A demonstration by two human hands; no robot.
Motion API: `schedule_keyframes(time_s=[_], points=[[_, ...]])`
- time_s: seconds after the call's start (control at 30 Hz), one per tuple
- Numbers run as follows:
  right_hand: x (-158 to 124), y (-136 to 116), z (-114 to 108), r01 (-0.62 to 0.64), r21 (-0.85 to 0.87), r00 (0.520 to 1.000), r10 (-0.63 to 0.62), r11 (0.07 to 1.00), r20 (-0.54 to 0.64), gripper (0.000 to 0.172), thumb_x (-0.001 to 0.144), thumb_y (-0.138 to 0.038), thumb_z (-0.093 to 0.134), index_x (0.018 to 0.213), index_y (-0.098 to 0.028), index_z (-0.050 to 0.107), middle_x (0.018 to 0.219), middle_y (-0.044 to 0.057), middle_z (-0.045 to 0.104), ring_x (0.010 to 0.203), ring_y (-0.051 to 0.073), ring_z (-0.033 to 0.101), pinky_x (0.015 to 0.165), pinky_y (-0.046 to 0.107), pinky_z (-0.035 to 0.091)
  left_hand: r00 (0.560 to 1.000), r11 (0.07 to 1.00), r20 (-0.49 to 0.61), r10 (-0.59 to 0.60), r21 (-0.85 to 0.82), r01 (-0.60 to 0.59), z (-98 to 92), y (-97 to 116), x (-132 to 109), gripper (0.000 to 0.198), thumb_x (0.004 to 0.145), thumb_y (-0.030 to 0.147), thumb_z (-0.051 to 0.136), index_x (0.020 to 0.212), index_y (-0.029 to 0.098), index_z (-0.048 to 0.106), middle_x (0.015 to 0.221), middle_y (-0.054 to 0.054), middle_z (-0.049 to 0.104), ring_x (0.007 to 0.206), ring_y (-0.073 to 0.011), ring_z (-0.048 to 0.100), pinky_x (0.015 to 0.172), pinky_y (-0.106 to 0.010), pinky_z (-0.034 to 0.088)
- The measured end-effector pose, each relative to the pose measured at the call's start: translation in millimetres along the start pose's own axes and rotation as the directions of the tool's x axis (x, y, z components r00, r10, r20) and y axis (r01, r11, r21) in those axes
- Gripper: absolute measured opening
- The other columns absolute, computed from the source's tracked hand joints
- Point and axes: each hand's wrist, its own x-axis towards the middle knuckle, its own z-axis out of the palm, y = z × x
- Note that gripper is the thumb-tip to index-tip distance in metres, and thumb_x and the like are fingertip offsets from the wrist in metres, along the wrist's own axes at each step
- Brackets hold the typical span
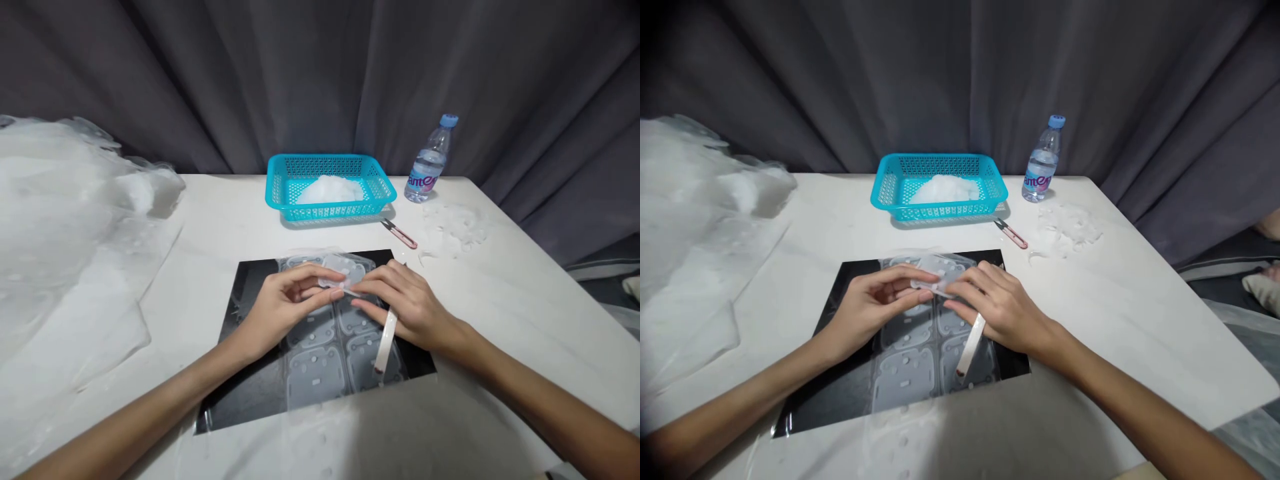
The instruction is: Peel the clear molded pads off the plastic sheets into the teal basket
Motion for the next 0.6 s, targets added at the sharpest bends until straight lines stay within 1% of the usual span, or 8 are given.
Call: schedule_keyframes(time_s=[0.07,0.17,0.3,0.4,0.47,0.5,0.57,0.6], points=[[-2,2,0,0.021,0.006,0.999,-0.021,1.000,-0.034,0.017,0.104,-0.021,0.062,0.120,-0.020,0.068,0.101,0.009,0.076,0.086,0.023,0.064,0.074,0.039,0.052,1.000,0.999,0.007,-0.020,-0.035,0.020,-0.6,1,1,0.021,0.084,0.032,0.086,0.101,0.020,0.083,0.107,-0.008,0.079,0.093,-0.0214,0.076,0.085,-0.032,0.065],[-4,3,-1,0.034,0.021,0.997,-0.032,0.999,-0.075,0.018,0.102,-0.017,0.064,0.120,-0.022,0.068,0.099,0.008,0.077,0.087,0.024,0.066,0.073,0.039,0.052,1.000,0.999,0.019,-0.025,-0.036,0.026,-1.7,1,1,0.019,0.084,0.033,0.085,0.098,0.020,0.083,0.102,-0.009,0.080,0.093,-0.0224,0.076,0.084,-0.033,0.065],[-4,2,-3,0.060,0.024,0.996,-0.058,0.998,-0.068,0.022,0.101,-0.015,0.065,0.122,-0.022,0.065,0.101,0.008,0.077,0.089,0.024,0.068,0.073,0.039,0.053,0.999,0.999,0.009,-0.038,-0.039,0.038,-2.4,1,1,0.014,0.085,0.031,0.085,0.094,0.020,0.084,0.098,-0.007,0.081,0.089,-0.0195,0.075,0.081,-0.028,0.063],[-4,2,-2,0.064,0.036,0.996,-0.061,0.997,-0.068,0.025,0.099,-0.014,0.066,0.123,-0.021,0.062,0.100,0.008,0.077,0.087,0.024,0.067,0.072,0.038,0.052,0.998,0.992,0.014,-0.058,-0.108,0.059,-2.3,-2,1,0.012,0.084,0.027,0.086,0.093,0.020,0.082,0.100,-0.005,0.080,0.088,-0.0166,0.075,0.083,-0.026,0.063],[-3,5,0,0.005,0.038,0.997,-0.002,0.999,-0.081,0.027,0.098,-0.016,0.066,0.125,-0.021,0.061,0.102,0.009,0.075,0.090,0.024,0.066,0.076,0.039,0.052,0.997,0.984,0.020,-0.070,-0.164,0.072,-1.7,-3,1,0.012,0.083,0.024,0.087,0.091,0.020,0.080,0.100,-0.004,0.079,0.087,-0.0152,0.075,0.085,-0.025,0.062],[-3,7,2,-0.057,0.045,0.994,0.061,0.997,-0.090,0.030,0.097,-0.018,0.068,0.127,-0.021,0.060,0.107,0.011,0.074,0.094,0.026,0.065,0.079,0.040,0.052,0.997,0.979,0.022,-0.075,-0.186,0.077,-1.2,-4,1,0.012,0.083,0.023,0.087,0.089,0.019,0.078,0.099,-0.003,0.079,0.086,-0.0147,0.075,0.085,-0.025,0.062],[-3,13,5,-0.233,0.119,0.967,0.243,0.965,-0.081,0.042,0.095,-0.026,0.071,0.134,-0.021,0.057,0.120,0.014,0.070,0.102,0.027,0.062,0.085,0.043,0.052,0.996,0.973,0.026,-0.090,-0.212,0.094,-0.2,-4,1,0.013,0.082,0.022,0.087,0.087,0.019,0.075,0.096,-0.003,0.077,0.085,-0.0140,0.075,0.083,-0.024,0.061],[-3,16,6,-0.323,0.196,0.941,0.337,0.926,-0.042,0.048,0.094,-0.029,0.071,0.138,-0.020,0.054,0.124,0.015,0.068,0.102,0.027,0.060,0.088,0.044,0.052,0.994,0.970,0.028,-0.103,-0.219,0.107,0.3,-4,1,0.015,0.081,0.022,0.088,0.086,0.018,0.074,0.094,-0.002,0.076,0.085,-0.0137,0.074,0.081,-0.024,0.060]])
